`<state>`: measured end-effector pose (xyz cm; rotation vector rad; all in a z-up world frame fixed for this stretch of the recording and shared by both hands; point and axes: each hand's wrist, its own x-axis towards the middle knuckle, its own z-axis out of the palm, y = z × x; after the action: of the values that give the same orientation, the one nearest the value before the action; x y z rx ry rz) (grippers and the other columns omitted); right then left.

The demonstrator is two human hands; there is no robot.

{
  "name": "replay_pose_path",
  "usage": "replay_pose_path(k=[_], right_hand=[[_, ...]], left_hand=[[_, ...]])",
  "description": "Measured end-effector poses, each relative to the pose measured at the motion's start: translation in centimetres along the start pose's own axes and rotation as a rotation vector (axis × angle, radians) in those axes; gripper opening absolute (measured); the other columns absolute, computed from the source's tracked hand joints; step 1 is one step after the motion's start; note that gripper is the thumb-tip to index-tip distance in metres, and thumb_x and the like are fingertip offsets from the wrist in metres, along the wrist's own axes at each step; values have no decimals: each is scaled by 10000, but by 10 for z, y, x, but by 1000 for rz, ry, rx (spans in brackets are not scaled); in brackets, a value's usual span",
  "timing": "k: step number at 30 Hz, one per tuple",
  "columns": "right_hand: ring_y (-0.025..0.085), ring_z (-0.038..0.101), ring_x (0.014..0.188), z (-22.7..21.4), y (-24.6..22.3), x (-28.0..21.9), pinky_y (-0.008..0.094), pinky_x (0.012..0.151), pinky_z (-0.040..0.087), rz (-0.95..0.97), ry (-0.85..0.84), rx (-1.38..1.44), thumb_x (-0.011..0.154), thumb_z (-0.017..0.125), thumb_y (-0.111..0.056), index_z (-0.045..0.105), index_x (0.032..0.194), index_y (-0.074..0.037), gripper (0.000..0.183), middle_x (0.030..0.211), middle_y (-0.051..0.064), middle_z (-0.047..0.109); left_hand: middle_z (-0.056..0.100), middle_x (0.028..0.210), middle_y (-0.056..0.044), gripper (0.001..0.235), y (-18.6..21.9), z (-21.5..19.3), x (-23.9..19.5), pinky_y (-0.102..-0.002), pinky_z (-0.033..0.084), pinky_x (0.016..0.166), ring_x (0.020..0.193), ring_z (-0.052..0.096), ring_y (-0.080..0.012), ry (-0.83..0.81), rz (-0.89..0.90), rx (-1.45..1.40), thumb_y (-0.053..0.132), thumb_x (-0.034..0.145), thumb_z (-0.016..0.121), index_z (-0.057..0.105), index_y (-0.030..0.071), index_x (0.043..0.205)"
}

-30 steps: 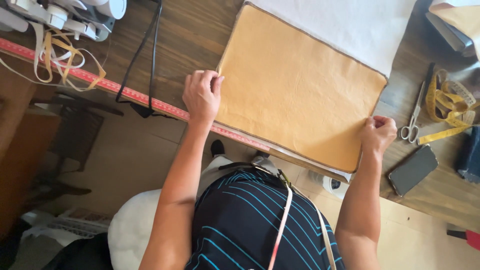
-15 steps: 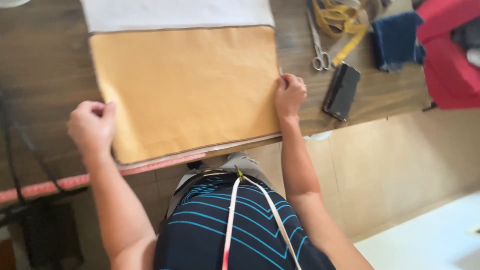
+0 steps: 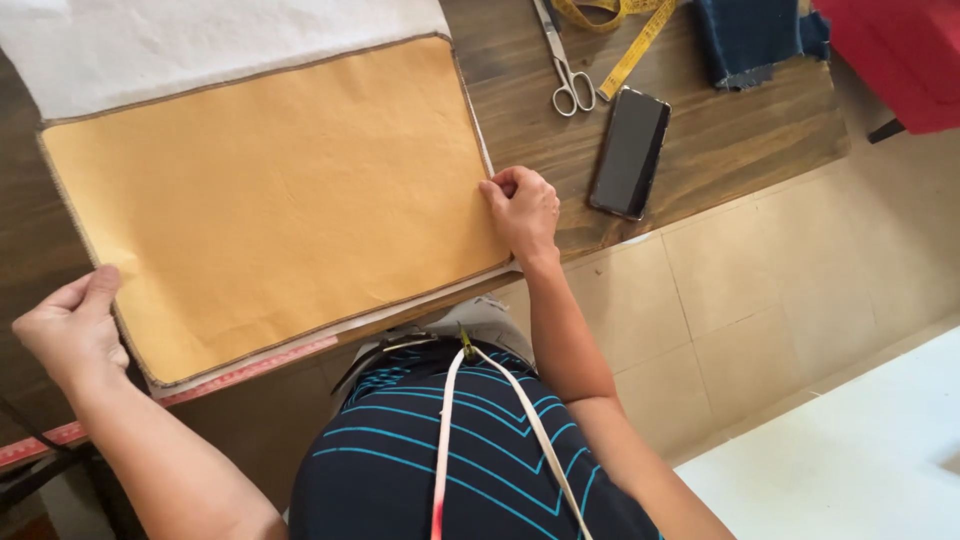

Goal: Cutting lining fabric with scissors following a rectangular template on a work table.

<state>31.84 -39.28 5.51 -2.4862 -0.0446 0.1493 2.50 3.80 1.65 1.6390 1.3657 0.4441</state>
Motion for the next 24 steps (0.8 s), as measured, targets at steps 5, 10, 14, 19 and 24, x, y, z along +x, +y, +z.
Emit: replay_pose_path(k=[5, 10, 14, 19, 24], right_hand=[[237, 709, 925, -3, -6, 10, 423, 850, 514, 143, -167, -49, 860, 700, -381, 744, 917, -216, 180, 908, -41, 772], [279, 705, 917, -2, -12, 11, 448, 823, 510, 72, -141, -44, 868, 687, -342, 723, 920, -190, 165, 899, -12, 758], [376, 690, 967, 0, -12, 20, 513, 856, 493, 84, -214, -96, 891, 615, -345, 694, 917, -159, 203, 973, 72, 764], [341, 675, 986, 1, -8, 13, 501, 877, 484, 57, -173, -95, 900, 650, -342, 690, 960, -177, 180, 1020, 59, 733], [196, 723, 843, -18, 0, 17, 405, 798, 536, 62, -240, -63, 839, 690, -303, 769, 911, -196, 152, 859, -36, 778]], left_hand=[[697, 898, 120, 268, -10, 0, 2, -195, 500, 600, 788, 623, 26, 7, -40, -85, 342, 978, 935, 795, 169, 1127], [652, 846, 121, 273, 5, -1, -6, -260, 335, 472, 677, 525, 8, 16, -103, -30, 388, 956, 936, 798, 219, 1120], [780, 973, 67, 288, -28, -2, 14, -203, 649, 736, 847, 718, 6, -1, -9, -125, 359, 937, 980, 806, 200, 1103], [701, 892, 103, 324, -17, -5, 6, -253, 346, 420, 712, 609, 14, -2, -89, -38, 468, 960, 960, 787, 242, 1113], [543, 793, 115, 344, -5, -6, 0, -260, 117, 333, 523, 355, 6, -16, -178, 24, 525, 971, 924, 724, 261, 1064]])
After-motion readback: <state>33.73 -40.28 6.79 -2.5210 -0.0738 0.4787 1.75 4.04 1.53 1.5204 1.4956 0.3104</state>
